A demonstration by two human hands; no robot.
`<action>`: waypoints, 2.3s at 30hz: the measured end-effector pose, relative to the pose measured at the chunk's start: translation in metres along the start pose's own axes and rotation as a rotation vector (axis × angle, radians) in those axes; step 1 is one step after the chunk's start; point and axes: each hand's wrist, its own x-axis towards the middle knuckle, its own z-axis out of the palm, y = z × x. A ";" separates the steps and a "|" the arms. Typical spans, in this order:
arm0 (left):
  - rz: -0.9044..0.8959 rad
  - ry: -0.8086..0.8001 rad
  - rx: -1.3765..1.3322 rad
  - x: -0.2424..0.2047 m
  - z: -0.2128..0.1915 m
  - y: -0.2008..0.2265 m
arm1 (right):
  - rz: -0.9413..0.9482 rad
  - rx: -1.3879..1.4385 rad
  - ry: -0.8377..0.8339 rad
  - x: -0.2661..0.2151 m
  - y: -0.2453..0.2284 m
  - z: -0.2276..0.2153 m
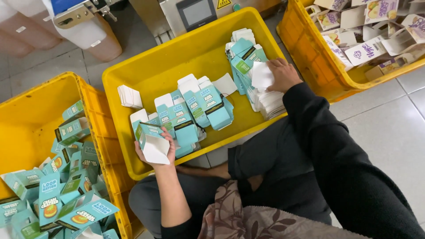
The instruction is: Folding flat cardboard box templates into 3D boxes and organizing them into yellow storage bins.
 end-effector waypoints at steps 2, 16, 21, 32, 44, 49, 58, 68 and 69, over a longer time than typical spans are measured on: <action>-0.002 -0.008 0.007 0.000 0.001 0.002 | -0.017 -0.079 0.057 0.004 0.009 0.016; -0.018 -0.083 0.037 0.004 -0.007 0.000 | 0.076 0.234 0.148 -0.021 -0.026 -0.042; -0.019 -0.068 0.023 -0.004 0.001 -0.008 | 0.008 0.315 0.260 -0.028 -0.021 -0.041; -0.020 -0.063 0.015 -0.003 0.001 -0.006 | -0.187 0.585 0.219 -0.032 -0.120 -0.060; -0.015 -0.055 0.004 0.004 -0.014 0.005 | -0.521 -0.143 0.240 0.022 -0.230 0.071; -0.020 -0.049 -0.012 0.003 -0.011 0.001 | -0.519 -0.137 0.411 -0.006 -0.235 0.080; -0.051 -0.023 0.100 0.023 -0.033 -0.002 | -0.318 0.296 0.094 -0.004 -0.227 0.050; -0.219 0.008 0.191 0.024 -0.029 -0.023 | -0.284 0.850 0.219 -0.022 -0.235 -0.016; -0.219 0.008 0.190 0.027 -0.034 -0.024 | -0.284 0.849 0.218 -0.026 -0.238 -0.020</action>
